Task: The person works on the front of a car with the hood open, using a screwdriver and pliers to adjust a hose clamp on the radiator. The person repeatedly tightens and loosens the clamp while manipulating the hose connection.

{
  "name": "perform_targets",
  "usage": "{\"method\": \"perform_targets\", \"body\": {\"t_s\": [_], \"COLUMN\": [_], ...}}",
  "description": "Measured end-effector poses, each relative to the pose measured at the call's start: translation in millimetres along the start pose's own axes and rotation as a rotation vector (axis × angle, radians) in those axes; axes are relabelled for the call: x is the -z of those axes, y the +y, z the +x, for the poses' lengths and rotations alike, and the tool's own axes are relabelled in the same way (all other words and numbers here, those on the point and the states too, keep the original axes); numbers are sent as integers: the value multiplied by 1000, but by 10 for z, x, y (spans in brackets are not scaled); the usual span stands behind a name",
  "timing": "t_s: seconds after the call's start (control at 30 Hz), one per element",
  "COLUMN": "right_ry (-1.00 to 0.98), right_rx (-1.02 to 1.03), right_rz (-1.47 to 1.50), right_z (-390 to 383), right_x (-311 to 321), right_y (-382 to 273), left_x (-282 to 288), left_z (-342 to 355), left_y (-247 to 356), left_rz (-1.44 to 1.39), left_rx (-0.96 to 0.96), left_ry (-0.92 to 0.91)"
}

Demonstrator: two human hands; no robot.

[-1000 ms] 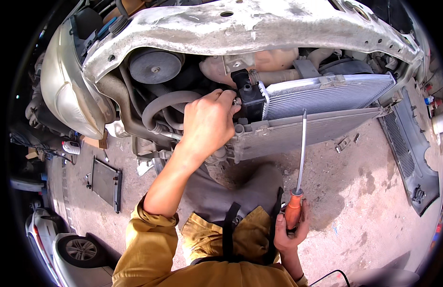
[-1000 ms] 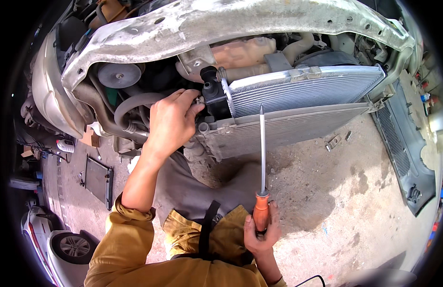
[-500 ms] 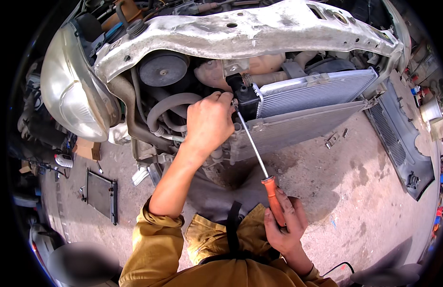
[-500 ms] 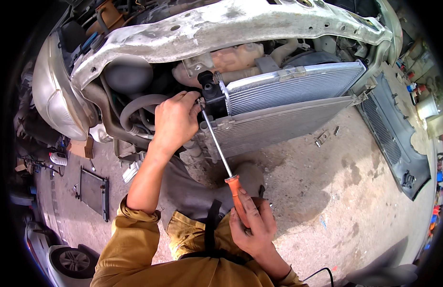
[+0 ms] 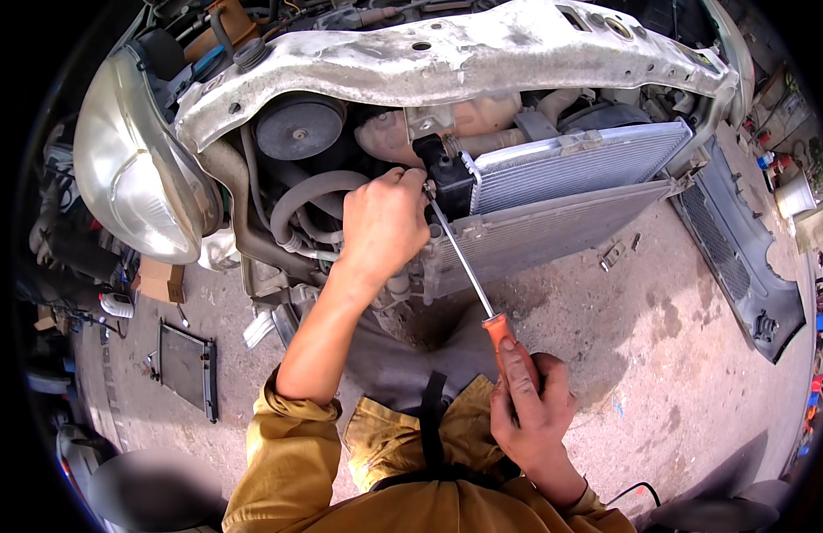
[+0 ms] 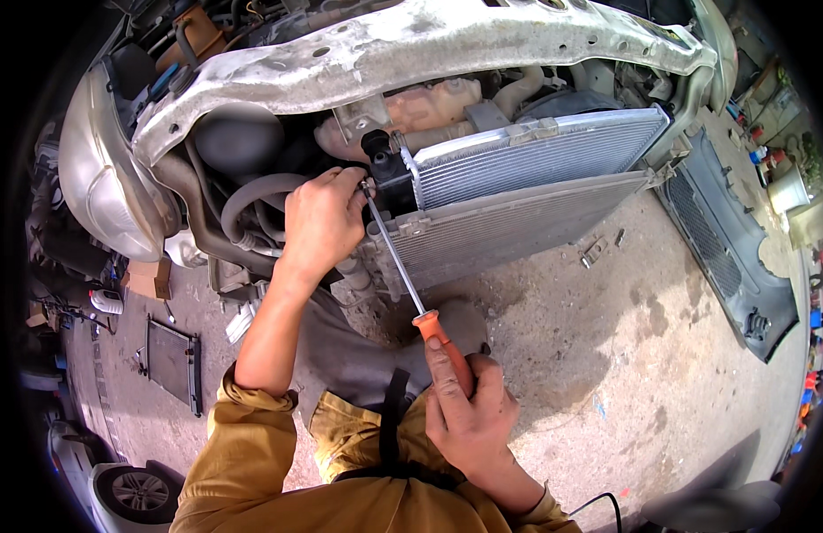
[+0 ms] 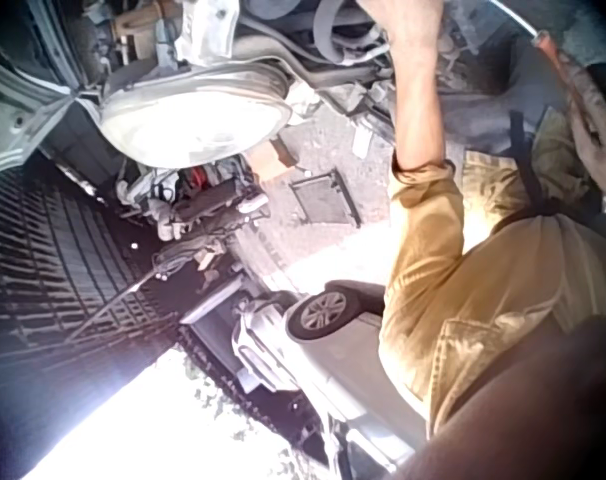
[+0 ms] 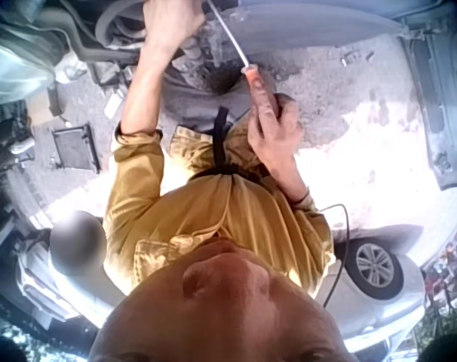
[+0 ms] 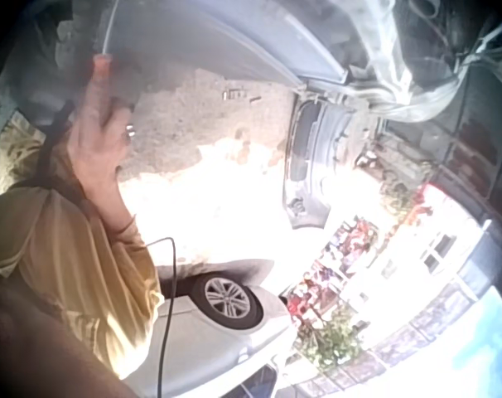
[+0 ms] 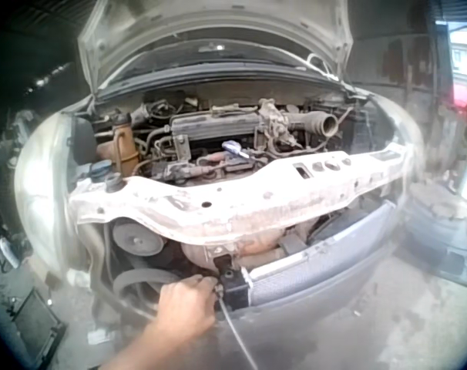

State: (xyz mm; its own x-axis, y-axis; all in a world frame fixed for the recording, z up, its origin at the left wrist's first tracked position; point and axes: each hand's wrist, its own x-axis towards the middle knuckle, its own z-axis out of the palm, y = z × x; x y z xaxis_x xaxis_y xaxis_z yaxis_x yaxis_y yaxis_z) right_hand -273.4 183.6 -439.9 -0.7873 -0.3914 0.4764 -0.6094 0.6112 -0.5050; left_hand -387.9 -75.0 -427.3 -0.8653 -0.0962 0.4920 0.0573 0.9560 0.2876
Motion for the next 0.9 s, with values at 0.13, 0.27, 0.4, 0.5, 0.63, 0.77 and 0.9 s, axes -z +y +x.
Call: {"method": "perform_targets", "body": {"t_s": [0.13,0.27,0.4,0.5,0.63,0.77,0.9], "right_ry": [32,-124,-284,-284,-103,82,118], "right_rx": [-51,-485,-921,-970,-357,-65,-253], "right_rz": [155,883,2042,1882,738,211,368], "right_z": [14,39,-36,-6,-67,-84,-109], "right_x": [-12,33,84,86,5,-18,-39], "right_y": [-54,-82,33,-3,-69,-161,-180], "left_x": [-14,-41,-28,-27,-41,-29,-50], "left_z": [-11,-10,-13,-10,-1,-10,-9], "left_y": [-8,-25,-27,-20,-4,-9,-20], "left_rz": [-21,-15,-3,7,23,20,3], "left_rx": [-30,-30,-28,-24,-32,-11,-17], "left_ry": [39,21,18,27,31,37,54]}}
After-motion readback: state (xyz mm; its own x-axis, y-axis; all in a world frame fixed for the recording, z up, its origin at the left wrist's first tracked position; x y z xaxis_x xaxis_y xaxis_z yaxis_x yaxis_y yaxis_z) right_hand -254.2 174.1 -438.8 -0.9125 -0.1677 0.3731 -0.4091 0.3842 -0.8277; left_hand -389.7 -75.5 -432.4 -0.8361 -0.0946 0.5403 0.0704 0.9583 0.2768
